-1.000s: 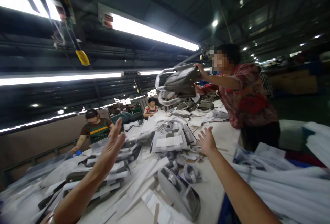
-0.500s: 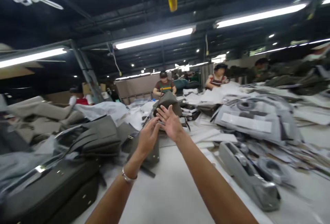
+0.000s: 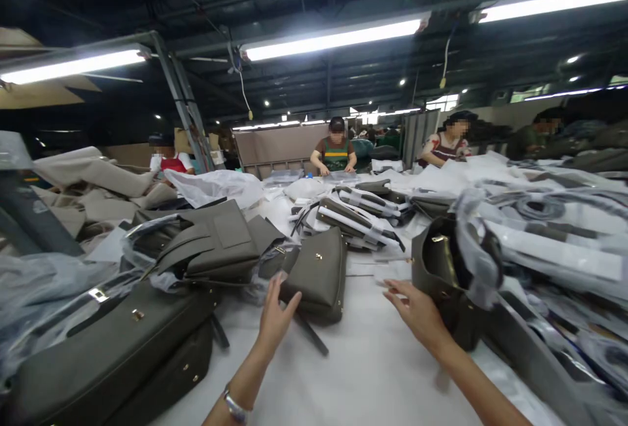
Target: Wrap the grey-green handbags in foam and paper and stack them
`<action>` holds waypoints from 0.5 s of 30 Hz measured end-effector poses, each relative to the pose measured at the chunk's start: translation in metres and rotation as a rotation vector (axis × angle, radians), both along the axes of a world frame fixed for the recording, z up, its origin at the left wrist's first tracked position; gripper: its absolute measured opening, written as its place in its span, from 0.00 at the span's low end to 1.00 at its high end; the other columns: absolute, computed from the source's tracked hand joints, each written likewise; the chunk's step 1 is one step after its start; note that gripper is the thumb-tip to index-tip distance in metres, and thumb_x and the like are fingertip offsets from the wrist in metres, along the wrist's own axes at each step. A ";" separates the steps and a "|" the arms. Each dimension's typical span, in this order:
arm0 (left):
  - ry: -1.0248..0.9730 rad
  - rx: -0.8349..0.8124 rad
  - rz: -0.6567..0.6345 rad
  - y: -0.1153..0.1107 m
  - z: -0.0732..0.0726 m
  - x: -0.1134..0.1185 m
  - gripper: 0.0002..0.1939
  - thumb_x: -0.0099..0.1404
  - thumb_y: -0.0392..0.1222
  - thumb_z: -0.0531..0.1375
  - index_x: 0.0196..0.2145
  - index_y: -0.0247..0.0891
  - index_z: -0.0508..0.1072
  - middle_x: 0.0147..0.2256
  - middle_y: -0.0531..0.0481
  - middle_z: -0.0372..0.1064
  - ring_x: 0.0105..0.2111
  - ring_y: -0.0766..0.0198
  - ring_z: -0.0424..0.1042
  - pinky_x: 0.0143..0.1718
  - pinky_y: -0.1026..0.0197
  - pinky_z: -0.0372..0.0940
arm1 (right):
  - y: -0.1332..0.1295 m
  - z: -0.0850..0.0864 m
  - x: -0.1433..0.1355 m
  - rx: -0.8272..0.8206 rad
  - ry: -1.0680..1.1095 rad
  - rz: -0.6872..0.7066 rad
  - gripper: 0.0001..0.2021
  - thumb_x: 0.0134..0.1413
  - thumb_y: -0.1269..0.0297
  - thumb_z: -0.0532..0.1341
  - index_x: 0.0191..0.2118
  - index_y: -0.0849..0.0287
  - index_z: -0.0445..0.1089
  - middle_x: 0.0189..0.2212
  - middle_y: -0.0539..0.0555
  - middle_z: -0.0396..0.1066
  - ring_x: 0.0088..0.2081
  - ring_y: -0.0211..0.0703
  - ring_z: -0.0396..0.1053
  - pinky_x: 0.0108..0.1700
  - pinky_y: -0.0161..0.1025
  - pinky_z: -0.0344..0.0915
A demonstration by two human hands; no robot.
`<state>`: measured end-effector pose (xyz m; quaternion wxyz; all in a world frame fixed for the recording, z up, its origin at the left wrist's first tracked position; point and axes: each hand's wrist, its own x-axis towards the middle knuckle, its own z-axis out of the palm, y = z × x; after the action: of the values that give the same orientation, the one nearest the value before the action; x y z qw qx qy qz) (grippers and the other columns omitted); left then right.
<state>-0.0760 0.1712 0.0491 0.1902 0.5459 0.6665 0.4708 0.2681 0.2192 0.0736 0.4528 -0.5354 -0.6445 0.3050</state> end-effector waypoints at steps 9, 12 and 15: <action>-0.240 0.064 0.147 0.026 0.028 0.034 0.30 0.60 0.47 0.66 0.58 0.36 0.67 0.55 0.39 0.69 0.58 0.51 0.66 0.60 0.53 0.60 | 0.010 -0.008 -0.116 -0.626 0.548 0.146 0.47 0.50 0.33 0.60 0.71 0.42 0.42 0.67 0.57 0.56 0.55 0.59 0.71 0.52 0.55 0.71; -0.205 0.176 0.112 0.012 0.057 0.066 0.14 0.56 0.40 0.68 0.42 0.44 0.77 0.43 0.48 0.74 0.49 0.54 0.71 0.54 0.54 0.64 | 0.001 -0.018 -0.118 -0.607 0.638 0.122 0.48 0.42 0.39 0.66 0.69 0.43 0.50 0.64 0.53 0.61 0.59 0.64 0.66 0.52 0.57 0.73; -0.119 0.369 -0.025 -0.010 0.076 0.100 0.14 0.51 0.39 0.73 0.36 0.50 0.78 0.36 0.52 0.75 0.41 0.55 0.72 0.49 0.53 0.66 | -0.012 -0.040 -0.093 -0.473 0.661 -0.015 0.54 0.29 0.39 0.68 0.67 0.48 0.56 0.67 0.56 0.56 0.64 0.72 0.56 0.53 0.61 0.72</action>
<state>0.0245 0.1612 0.1255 0.1318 0.5509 0.5496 0.6141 0.1753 0.2068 0.0337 0.5023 -0.5025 -0.3723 0.5972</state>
